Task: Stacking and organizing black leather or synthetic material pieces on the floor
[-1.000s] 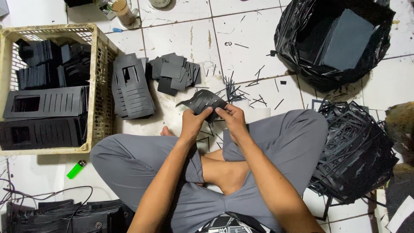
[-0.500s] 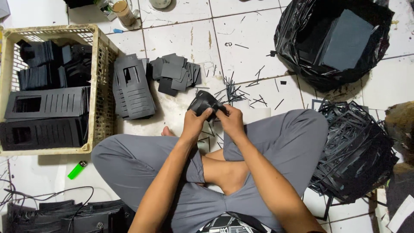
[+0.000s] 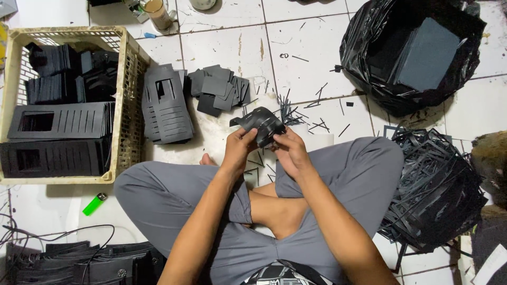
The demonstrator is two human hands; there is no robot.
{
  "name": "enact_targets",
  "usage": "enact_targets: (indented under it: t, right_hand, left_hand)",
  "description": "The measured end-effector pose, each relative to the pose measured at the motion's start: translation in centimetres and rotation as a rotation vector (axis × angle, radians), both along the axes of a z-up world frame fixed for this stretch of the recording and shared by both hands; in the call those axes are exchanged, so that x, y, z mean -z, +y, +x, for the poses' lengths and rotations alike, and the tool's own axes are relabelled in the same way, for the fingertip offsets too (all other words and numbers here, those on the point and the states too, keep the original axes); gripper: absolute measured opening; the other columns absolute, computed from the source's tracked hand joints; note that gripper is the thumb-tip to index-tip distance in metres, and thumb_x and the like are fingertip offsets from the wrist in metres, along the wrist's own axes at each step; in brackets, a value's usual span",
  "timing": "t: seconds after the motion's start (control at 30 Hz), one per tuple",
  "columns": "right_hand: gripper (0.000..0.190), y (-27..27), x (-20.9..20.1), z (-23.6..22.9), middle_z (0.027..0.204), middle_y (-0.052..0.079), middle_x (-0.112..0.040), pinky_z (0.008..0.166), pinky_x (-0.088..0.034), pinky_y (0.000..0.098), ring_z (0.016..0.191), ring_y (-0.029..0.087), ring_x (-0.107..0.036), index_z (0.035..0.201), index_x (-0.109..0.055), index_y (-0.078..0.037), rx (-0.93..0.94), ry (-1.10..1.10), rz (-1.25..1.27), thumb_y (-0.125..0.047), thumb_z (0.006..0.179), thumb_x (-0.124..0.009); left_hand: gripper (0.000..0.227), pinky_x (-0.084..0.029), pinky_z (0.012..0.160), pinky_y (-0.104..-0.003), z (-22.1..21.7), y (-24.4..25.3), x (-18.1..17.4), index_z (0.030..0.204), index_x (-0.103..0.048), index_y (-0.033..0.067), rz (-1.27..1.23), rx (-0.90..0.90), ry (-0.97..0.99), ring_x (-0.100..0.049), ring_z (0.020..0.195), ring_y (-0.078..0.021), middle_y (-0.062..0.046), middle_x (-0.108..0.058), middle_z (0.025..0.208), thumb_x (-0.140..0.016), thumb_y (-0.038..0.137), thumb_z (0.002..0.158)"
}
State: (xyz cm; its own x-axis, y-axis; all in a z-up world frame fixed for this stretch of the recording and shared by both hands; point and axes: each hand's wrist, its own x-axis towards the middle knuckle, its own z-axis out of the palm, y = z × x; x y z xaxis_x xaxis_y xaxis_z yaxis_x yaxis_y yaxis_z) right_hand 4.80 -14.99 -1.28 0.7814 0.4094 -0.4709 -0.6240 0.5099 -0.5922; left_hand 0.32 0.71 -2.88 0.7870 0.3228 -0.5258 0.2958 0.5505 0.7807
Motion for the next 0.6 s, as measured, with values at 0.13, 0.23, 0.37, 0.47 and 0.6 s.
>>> enact_targets:
  t: [0.13,0.23,0.37,0.47,0.6]
  right_hand:
    - [0.054,0.6,1.0,0.0,0.082,0.003,-0.066,0.066,-0.050,0.0201,0.071,0.011,-0.064,0.135,-0.055,-0.005,0.017,-0.264,-0.303,0.003,0.084,-0.072]
    - [0.088,0.6,1.3,-0.3,0.121,0.024,-0.057,0.076,-0.051,0.0330,0.090,0.025,-0.058,0.154,-0.036,-0.008,-0.039,-0.615,-0.837,-0.006,0.078,-0.081]
    - [0.052,1.4,-1.2,-0.5,0.130,0.011,-0.049,0.098,-0.049,0.0449,0.108,0.033,-0.056,0.121,-0.072,-0.013,0.056,-1.205,-1.127,-0.005,0.072,-0.087]
    - [0.036,1.3,-1.0,-0.4,0.121,0.002,-0.059,0.091,-0.048,0.0412,0.103,0.025,-0.059,0.110,-0.079,-0.027,0.044,-1.324,-1.171,-0.015,0.078,-0.085]
    - [0.023,1.4,-0.5,0.1,0.117,-0.005,-0.069,0.092,-0.043,0.0371,0.110,0.020,-0.062,0.108,-0.080,-0.032,0.076,-1.443,-1.230,-0.025,0.086,-0.083]
  left_hand:
    - [0.034,-0.060,0.083,-0.039,0.1,0.6,1.8,0.125,-0.069,-0.0019,-0.004,0.000,0.019,-0.074,0.085,-0.0180,-0.011,-0.075,0.098,-0.070,0.018,0.096]
    - [0.032,-0.060,0.082,-0.036,-0.1,0.6,1.9,0.125,-0.070,0.0022,0.021,0.029,0.044,-0.074,0.085,-0.0162,-0.008,-0.076,0.098,-0.068,0.019,0.097]
    - [0.032,-0.060,0.081,-0.035,0.1,1.0,2.2,0.123,-0.070,0.0011,0.046,0.038,0.046,-0.074,0.083,-0.0155,-0.009,-0.076,0.095,-0.068,0.019,0.097]
    - [0.031,-0.060,0.081,-0.035,0.1,1.4,3.3,0.123,-0.070,0.0011,0.048,0.044,0.041,-0.074,0.083,-0.0159,-0.010,-0.076,0.093,-0.068,0.018,0.097]
    - [0.033,-0.062,0.080,-0.037,0.1,1.4,2.8,0.124,-0.070,0.0001,-0.017,0.010,0.042,-0.077,0.084,-0.0217,-0.014,-0.076,0.094,-0.070,0.017,0.095]
